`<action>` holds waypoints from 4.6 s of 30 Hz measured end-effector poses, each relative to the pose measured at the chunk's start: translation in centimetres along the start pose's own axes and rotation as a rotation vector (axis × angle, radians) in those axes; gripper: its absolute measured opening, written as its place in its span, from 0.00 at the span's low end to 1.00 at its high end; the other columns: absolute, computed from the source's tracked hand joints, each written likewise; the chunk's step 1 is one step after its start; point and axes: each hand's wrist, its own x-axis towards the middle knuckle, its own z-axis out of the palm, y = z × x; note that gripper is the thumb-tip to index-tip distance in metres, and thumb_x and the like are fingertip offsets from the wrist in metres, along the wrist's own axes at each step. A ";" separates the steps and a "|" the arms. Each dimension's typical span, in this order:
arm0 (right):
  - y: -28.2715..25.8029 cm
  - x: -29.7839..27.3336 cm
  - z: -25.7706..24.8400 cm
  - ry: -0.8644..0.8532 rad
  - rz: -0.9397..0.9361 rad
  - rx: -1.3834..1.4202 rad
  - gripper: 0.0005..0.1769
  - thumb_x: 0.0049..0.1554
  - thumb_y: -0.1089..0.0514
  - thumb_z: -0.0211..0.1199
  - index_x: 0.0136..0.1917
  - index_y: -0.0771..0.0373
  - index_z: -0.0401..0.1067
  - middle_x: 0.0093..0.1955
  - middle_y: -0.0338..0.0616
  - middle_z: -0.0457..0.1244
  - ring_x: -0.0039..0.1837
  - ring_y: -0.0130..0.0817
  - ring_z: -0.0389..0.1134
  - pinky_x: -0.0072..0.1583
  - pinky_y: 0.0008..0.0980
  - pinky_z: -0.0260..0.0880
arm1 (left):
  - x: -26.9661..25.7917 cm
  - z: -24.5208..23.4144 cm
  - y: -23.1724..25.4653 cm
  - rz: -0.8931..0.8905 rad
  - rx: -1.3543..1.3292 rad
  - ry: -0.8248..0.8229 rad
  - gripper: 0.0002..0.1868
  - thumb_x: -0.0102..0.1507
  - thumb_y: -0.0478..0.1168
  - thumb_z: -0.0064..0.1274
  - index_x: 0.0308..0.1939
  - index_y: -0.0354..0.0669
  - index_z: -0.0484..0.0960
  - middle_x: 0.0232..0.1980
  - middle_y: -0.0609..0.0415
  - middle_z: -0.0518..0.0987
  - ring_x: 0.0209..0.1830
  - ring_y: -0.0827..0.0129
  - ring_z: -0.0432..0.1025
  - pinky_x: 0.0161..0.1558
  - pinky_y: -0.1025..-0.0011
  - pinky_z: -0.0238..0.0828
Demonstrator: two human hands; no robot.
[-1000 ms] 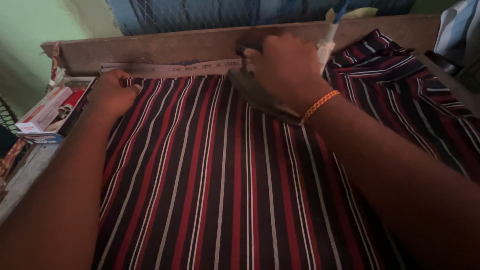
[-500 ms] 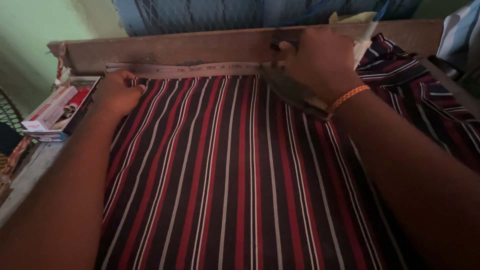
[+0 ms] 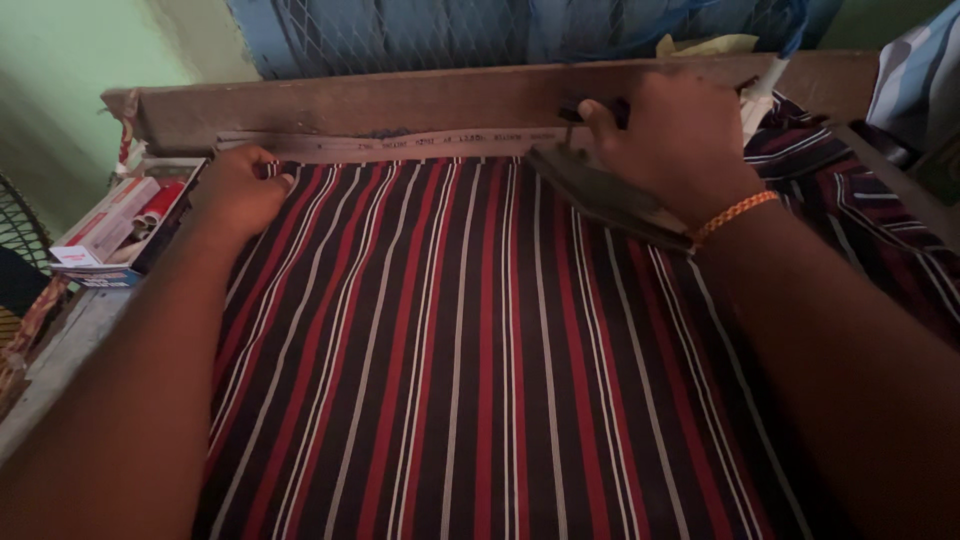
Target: The person irons a striped shirt laid out on a wooden ironing board. They repeatedly move the iron back and forth across the fabric, adjusting the shirt edges with the other hand to keep it flat.
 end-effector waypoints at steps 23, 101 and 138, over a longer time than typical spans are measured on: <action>0.7 -0.8 0.1 0.062 -0.086 -0.035 0.33 0.66 0.34 0.59 0.35 0.63 0.78 0.28 0.53 0.65 0.30 0.50 0.69 0.35 0.46 0.70 | -5.2 -1.0 11.4 0.617 0.186 0.306 0.24 0.60 0.36 0.58 0.62 0.45 0.79 0.64 0.41 0.70 0.71 0.45 0.59 0.66 0.40 0.45; 21.8 -3.6 10.4 -0.089 0.303 0.402 0.17 0.56 0.51 0.57 0.45 0.63 0.80 0.50 0.57 0.71 0.53 0.55 0.72 0.58 0.48 0.70 | -7.1 7.6 29.1 0.957 -0.152 0.495 0.30 0.70 0.51 0.46 0.15 0.42 0.80 0.17 0.43 0.74 0.15 0.49 0.72 0.22 0.54 0.69; 19.9 -3.1 8.7 -0.195 0.490 0.346 0.16 0.55 0.50 0.57 0.44 0.57 0.83 0.51 0.51 0.71 0.55 0.53 0.71 0.59 0.49 0.68 | -1.7 3.0 19.2 0.554 0.230 0.307 0.33 0.74 0.53 0.37 0.26 0.35 0.85 0.30 0.32 0.80 0.30 0.38 0.76 0.38 0.46 0.72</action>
